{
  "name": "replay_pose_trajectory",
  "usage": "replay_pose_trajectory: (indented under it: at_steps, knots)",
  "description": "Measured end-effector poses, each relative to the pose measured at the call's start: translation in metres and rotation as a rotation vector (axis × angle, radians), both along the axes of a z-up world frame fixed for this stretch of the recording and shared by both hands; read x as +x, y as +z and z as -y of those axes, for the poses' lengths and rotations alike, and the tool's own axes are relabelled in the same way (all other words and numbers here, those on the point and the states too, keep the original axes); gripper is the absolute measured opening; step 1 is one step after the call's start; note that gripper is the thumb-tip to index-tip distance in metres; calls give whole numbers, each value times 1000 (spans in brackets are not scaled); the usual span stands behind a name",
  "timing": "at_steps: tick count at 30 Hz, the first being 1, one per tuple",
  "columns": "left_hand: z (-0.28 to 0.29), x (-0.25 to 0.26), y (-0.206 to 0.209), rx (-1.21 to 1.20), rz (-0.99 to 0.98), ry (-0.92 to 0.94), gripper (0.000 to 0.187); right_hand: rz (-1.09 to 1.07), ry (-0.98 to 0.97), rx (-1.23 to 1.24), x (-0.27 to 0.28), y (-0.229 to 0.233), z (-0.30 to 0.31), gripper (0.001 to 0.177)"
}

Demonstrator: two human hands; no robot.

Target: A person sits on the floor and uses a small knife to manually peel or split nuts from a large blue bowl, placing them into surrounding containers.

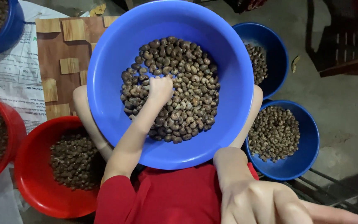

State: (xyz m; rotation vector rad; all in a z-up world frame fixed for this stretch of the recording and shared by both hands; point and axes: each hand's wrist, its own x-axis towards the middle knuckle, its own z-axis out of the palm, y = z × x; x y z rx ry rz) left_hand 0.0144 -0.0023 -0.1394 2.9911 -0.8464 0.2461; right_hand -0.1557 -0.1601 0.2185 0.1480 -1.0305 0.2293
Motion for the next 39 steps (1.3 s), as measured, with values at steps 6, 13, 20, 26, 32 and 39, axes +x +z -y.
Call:
replay_pose_trajectory:
  at_steps: [6,13,20,26,32,39]
  knots:
    - [-20,20,89,-544,-681,232,35,-37,-17,1,-6,-3,5,76]
    - [-28,16,178,-1710,-1045,213,26,-1069,-1286,-1364,116,-125,20,20]
    - [-34,15,158,-1577,-610,66,24,146,-2006,-1980,130,-191,6,7]
    - [-39,12,160,-1196,-284,30,20,341,-2056,-2167,139,-223,30,7]
    - [-39,5,169,-1035,-226,24,21,412,-2147,-2106,139,-221,33,5]
    - [-34,3,163,-1156,-260,-5,19,375,-2126,-2035,138,-211,29,3]
